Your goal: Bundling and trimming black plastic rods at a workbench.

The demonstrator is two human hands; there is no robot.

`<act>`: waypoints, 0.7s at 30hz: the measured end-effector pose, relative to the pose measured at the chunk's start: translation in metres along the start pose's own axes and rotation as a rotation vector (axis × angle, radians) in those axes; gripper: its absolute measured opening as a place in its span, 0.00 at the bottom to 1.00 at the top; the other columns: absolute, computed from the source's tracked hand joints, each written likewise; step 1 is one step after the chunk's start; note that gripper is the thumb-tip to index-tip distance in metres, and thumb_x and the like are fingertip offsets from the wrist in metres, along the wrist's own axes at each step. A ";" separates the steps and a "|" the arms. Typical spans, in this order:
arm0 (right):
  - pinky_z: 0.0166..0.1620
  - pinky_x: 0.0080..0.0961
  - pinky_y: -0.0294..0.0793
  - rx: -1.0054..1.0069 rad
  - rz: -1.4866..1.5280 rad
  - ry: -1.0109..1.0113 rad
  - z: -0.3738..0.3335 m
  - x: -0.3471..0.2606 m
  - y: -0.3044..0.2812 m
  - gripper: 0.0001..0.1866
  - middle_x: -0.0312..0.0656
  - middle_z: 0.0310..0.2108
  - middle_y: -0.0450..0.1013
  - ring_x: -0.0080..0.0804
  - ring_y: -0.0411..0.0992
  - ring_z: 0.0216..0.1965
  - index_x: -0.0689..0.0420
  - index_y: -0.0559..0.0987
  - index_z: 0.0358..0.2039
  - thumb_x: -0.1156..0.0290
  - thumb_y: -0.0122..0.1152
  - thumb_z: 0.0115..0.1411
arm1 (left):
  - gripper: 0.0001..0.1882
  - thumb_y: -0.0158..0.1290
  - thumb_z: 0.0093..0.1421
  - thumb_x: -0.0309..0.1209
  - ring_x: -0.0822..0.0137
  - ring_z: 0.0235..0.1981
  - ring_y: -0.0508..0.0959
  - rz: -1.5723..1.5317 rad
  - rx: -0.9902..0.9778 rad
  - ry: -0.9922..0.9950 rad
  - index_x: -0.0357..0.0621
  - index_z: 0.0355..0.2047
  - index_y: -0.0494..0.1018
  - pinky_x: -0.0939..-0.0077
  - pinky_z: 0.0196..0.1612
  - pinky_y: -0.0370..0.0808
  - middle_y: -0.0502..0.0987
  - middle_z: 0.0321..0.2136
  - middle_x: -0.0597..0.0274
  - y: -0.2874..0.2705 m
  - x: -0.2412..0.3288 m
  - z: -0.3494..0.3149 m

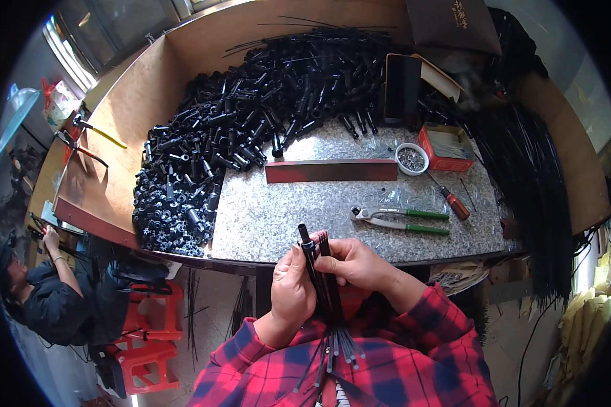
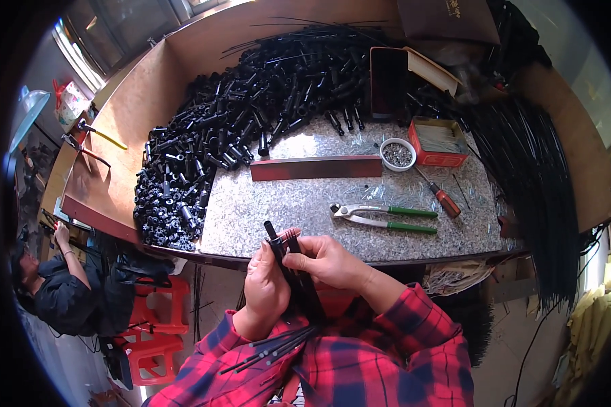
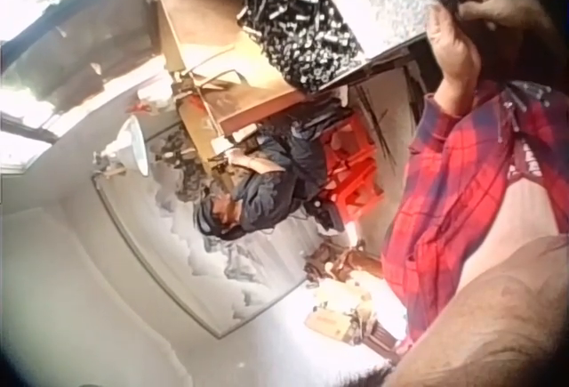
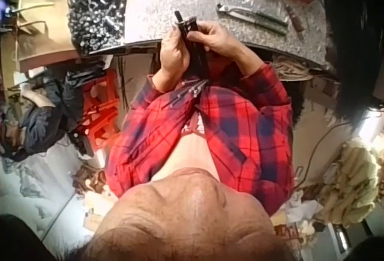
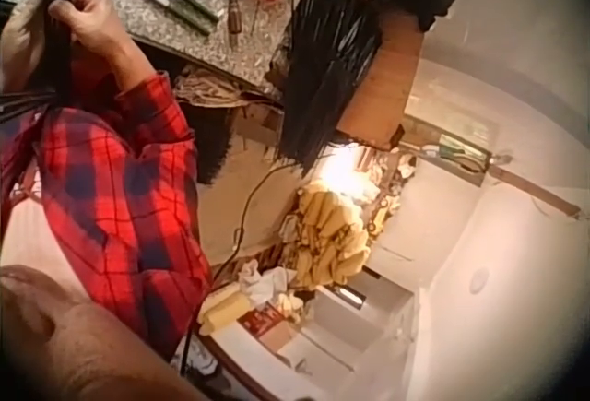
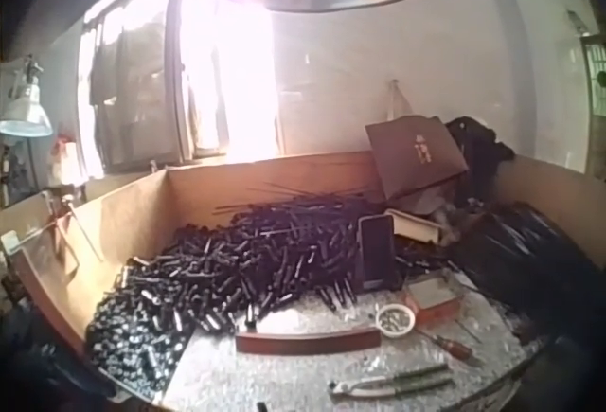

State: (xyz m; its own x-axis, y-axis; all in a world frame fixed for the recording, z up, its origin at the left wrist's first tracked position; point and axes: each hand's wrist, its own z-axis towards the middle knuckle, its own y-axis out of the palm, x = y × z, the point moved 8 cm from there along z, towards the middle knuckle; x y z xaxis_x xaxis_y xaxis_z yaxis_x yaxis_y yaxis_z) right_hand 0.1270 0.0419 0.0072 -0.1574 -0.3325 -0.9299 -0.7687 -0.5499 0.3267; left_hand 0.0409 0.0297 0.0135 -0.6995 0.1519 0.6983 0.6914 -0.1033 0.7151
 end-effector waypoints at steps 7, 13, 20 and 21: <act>0.32 0.34 0.68 0.246 -0.549 -0.233 -0.009 -0.026 0.009 0.14 0.52 0.24 0.72 0.44 0.72 0.27 0.63 0.76 0.34 0.63 0.52 0.63 | 0.22 0.34 0.69 0.38 0.62 0.46 0.74 0.052 0.082 0.052 0.30 0.48 0.67 0.69 0.54 0.67 0.74 0.45 0.48 -0.012 0.002 0.003; 0.32 0.41 0.69 0.259 -0.792 -0.150 -0.010 -0.027 0.004 0.15 0.59 0.27 0.72 0.56 0.72 0.30 0.63 0.75 0.33 0.63 0.51 0.63 | 0.19 0.35 0.69 0.37 0.65 0.47 0.75 -0.057 -0.108 -0.037 0.32 0.48 0.65 0.71 0.53 0.69 0.74 0.45 0.50 -0.001 -0.001 0.009; 0.33 0.32 0.71 -0.090 -1.264 -0.098 -0.005 -0.085 -0.018 0.07 0.51 0.27 0.73 0.44 0.73 0.28 0.62 0.77 0.31 0.72 0.59 0.55 | 0.22 0.38 0.68 0.39 0.59 0.48 0.74 -0.272 -0.211 -0.213 0.36 0.55 0.58 0.66 0.53 0.69 0.72 0.45 0.51 -0.010 -0.002 0.010; 0.33 0.32 0.71 -0.020 -1.297 -0.126 0.000 -0.101 -0.031 0.05 0.50 0.27 0.73 0.44 0.73 0.29 0.62 0.77 0.31 0.74 0.59 0.54 | 0.22 0.39 0.67 0.39 0.59 0.48 0.73 -0.313 -0.242 -0.254 0.36 0.55 0.59 0.65 0.53 0.69 0.73 0.44 0.53 -0.010 -0.004 0.010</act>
State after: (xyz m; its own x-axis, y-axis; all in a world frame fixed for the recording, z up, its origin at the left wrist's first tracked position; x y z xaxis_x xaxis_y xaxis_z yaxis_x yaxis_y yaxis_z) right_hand 0.1664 0.0924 0.0907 0.6307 0.5195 -0.5766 -0.3941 -0.4257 -0.8146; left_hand 0.0391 0.0397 0.0033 -0.7804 0.4451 0.4391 0.3711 -0.2354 0.8983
